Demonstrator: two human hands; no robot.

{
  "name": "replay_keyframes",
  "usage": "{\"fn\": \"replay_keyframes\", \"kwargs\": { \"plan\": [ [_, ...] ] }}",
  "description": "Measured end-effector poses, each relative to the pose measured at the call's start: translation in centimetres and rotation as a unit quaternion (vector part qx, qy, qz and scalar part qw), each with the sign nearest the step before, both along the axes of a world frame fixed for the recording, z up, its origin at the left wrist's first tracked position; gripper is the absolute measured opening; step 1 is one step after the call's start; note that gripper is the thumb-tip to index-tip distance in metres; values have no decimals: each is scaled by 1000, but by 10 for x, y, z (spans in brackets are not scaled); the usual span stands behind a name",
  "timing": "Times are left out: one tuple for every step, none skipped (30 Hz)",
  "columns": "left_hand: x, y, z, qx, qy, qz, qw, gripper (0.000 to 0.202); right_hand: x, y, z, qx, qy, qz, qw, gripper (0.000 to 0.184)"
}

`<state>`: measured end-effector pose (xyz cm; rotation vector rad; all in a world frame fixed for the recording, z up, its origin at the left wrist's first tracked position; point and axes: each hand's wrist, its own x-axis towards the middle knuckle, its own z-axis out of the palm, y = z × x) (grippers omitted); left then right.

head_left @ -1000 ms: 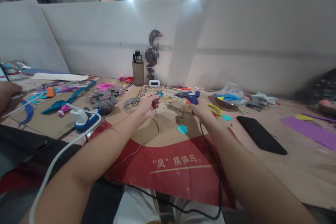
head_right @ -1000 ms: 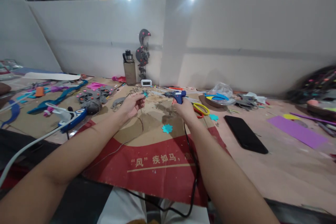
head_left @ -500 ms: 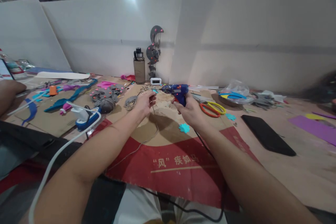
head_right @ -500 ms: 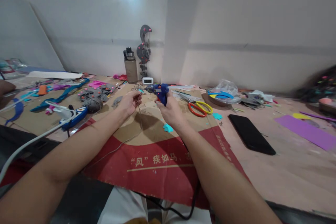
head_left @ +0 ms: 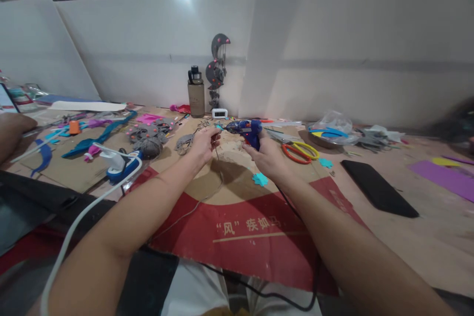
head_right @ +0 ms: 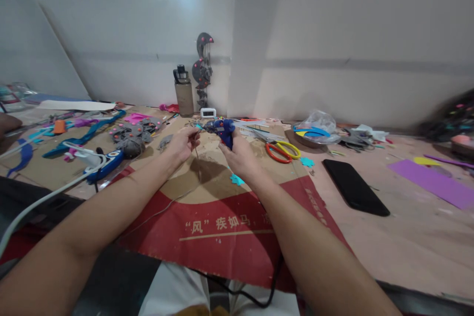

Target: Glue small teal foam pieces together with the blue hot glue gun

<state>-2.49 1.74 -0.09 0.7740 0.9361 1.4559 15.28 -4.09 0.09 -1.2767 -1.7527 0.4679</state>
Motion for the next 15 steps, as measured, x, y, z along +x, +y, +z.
{"fn": "replay_keyframes", "kwargs": {
  "plan": [
    [0, -1, 0, 2, 1, 0, 1000, 18, 0, 1, -1, 1, -3, 2, 1000, 45],
    [1, -1, 1, 4, 2, -2, 1000, 18, 1, 2, -1, 2, -5, 3, 1000, 45],
    [1, -2, 2, 5, 3, -2, 1000, 19, 1, 2, -2, 2, -7, 5, 1000, 45],
    [1, -3, 2, 5, 4, -3, 1000, 19, 1, 3, -2, 1, -9, 5, 1000, 45],
    [1, -3, 3, 5, 4, -4, 1000, 20, 1, 3, -2, 0, -11, 5, 1000, 45],
    [1, -4, 3, 5, 5, -3, 1000, 20, 1, 3, -2, -1, -12, 5, 1000, 46],
    [1, -4, 3, 6, 6, -2, 1000, 20, 1, 3, -1, -2, -13, 5, 1000, 47],
    [1, -4, 3, 7, 6, -2, 1000, 21, 1, 2, -1, -3, -13, 5, 1000, 47],
    [1, -4, 3, 8, 6, -1, 1000, 21, 2, 2, -1, -3, -13, 5, 1000, 48],
    [1, -3, 3, 10, 6, -1, 1000, 20, 2, 2, 0, -1, -12, 6, 1000, 48],
    [1, -3, 3, 12, 5, -2, 1000, 19, 2, 1, 0, 1, -11, 8, 1000, 48],
    [1, -3, 3, 13, 4, -3, 1000, 18, 2, 1, 0, 5, -9, 10, 1000, 48],
    [1, -2, 2, 14, 4, -3, 1000, 17, 2, 1, -1, 9, -8, 12, 1000, 47],
    [1, -2, 2, 14, 4, -3, 1000, 18, 2, 2, -1, 11, -7, 12, 1000, 47],
    [1, -2, 2, 13, 5, -3, 1000, 18, 2, 2, -1, 11, -7, 12, 1000, 47]
  ]
}}
